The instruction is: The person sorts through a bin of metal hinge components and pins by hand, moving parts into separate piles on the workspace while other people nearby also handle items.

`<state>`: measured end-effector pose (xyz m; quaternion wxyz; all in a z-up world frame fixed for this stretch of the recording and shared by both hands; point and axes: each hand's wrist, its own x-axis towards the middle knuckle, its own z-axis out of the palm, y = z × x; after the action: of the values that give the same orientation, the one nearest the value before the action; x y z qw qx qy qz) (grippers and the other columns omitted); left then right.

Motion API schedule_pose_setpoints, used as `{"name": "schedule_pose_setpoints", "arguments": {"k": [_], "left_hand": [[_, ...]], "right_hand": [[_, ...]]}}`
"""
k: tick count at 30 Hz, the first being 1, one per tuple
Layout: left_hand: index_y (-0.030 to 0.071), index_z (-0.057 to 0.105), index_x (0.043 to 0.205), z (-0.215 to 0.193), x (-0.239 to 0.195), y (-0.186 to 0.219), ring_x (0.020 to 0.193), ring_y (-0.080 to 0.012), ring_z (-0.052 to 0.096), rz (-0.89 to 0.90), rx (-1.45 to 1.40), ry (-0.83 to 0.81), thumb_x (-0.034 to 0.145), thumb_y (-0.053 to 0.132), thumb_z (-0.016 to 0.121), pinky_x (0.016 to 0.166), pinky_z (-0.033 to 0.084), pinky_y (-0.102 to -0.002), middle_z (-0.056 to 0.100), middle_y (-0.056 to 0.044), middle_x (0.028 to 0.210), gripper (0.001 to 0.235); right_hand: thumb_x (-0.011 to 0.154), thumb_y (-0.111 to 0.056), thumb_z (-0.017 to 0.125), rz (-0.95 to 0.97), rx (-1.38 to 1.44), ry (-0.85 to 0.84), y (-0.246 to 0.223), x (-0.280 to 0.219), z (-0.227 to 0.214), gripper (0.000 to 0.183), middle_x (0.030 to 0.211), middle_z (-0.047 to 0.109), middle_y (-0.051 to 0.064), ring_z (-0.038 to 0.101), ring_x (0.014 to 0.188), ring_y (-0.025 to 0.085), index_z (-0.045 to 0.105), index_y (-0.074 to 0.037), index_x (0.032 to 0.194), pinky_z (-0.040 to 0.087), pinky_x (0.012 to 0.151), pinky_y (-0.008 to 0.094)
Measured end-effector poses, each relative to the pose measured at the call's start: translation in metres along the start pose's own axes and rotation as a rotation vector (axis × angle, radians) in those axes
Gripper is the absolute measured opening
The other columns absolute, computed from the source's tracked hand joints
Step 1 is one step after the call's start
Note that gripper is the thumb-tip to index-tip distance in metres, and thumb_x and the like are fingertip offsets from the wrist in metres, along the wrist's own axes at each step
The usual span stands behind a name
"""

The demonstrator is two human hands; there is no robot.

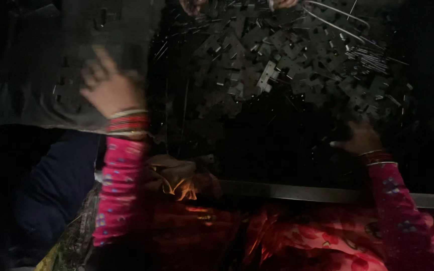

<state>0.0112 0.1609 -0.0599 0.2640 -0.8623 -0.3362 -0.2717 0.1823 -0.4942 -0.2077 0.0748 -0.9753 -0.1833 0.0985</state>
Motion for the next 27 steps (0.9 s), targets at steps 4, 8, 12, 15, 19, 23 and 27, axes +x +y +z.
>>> {"name": "schedule_pose_setpoints", "arguments": {"k": [4, 8, 12, 15, 19, 23, 27], "left_hand": [[0.011, 0.079, 0.089, -0.041, -0.055, 0.086, 0.087, -0.0353, 0.074, 0.408, -0.391, -0.563, 0.095, 0.04, 0.065, 0.072, 0.059, -0.049, 0.075, -0.016, 0.092, 0.033], [0.011, 0.077, 0.092, -0.046, -0.092, 0.127, 0.087, -0.0338, 0.074, 0.523, -0.566, -0.739, 0.083, 0.038, 0.073, 0.069, 0.06, -0.049, 0.076, -0.014, 0.092, 0.029], [0.011, 0.078, 0.093, 0.004, -0.113, 0.134, 0.086, -0.0334, 0.074, 0.546, -0.395, -1.053, 0.083, 0.041, 0.078, 0.071, 0.06, -0.049, 0.076, -0.015, 0.094, 0.032], [0.013, 0.078, 0.091, 0.038, -0.135, 0.144, 0.086, -0.0322, 0.074, 0.551, -0.408, -0.827, 0.079, 0.036, 0.081, 0.068, 0.06, -0.049, 0.076, -0.011, 0.092, 0.026], [0.011, 0.079, 0.086, 0.048, -0.135, 0.154, 0.077, -0.0288, 0.077, 0.505, -0.277, -0.868, 0.088, 0.032, 0.077, 0.074, 0.059, -0.048, 0.079, -0.011, 0.085, 0.022], [0.012, 0.078, 0.089, 0.027, -0.12, 0.144, 0.086, -0.0297, 0.075, 0.473, -0.347, -0.835, 0.079, 0.035, 0.082, 0.072, 0.06, -0.047, 0.077, -0.011, 0.09, 0.026], [0.017, 0.077, 0.1, -0.024, -0.094, 0.138, 0.087, -0.0338, 0.073, 0.473, -0.534, -0.832, 0.081, 0.032, 0.081, 0.072, 0.058, -0.049, 0.076, -0.013, 0.095, 0.025]], "right_hand": [[0.063, -0.053, 0.087, -0.337, 0.054, 0.186, -0.073, -0.023, -0.021, 0.085, 0.136, 0.063, 0.02, 0.061, 0.127, 0.038, 0.065, -0.008, 0.132, 0.052, 0.107, 0.049], [0.079, -0.051, 0.084, -0.293, 1.06, 0.124, -0.119, -0.046, -0.05, 0.077, 0.134, 0.066, 0.02, 0.064, 0.125, 0.037, 0.063, -0.004, 0.136, 0.05, 0.107, 0.053], [0.084, -0.051, 0.075, -0.117, 2.126, 0.216, -0.144, -0.073, -0.076, 0.061, 0.126, 0.068, 0.017, 0.067, 0.118, 0.035, 0.062, -0.008, 0.125, 0.052, 0.106, 0.066], [0.09, -0.054, 0.064, -0.075, 2.323, 0.311, -0.149, -0.07, -0.081, 0.061, 0.122, 0.07, 0.019, 0.069, 0.104, 0.031, 0.061, -0.002, 0.121, 0.058, 0.102, 0.068], [0.093, -0.058, 0.064, 0.31, 1.753, 0.174, -0.14, -0.021, -0.03, 0.057, 0.105, 0.068, 0.012, 0.068, 0.09, 0.028, 0.064, -0.008, 0.12, 0.061, 0.077, 0.054], [0.095, -0.061, 0.069, 0.19, 0.571, 0.131, -0.156, 0.053, 0.048, 0.063, 0.094, 0.073, 0.024, 0.07, 0.089, 0.038, 0.074, 0.002, 0.099, 0.055, 0.079, 0.051], [0.084, -0.057, 0.076, 0.113, 0.207, 0.077, -0.189, 0.082, 0.083, 0.059, 0.092, 0.071, 0.025, 0.068, 0.086, 0.045, 0.07, 0.0, 0.094, 0.054, 0.07, 0.055]]}}
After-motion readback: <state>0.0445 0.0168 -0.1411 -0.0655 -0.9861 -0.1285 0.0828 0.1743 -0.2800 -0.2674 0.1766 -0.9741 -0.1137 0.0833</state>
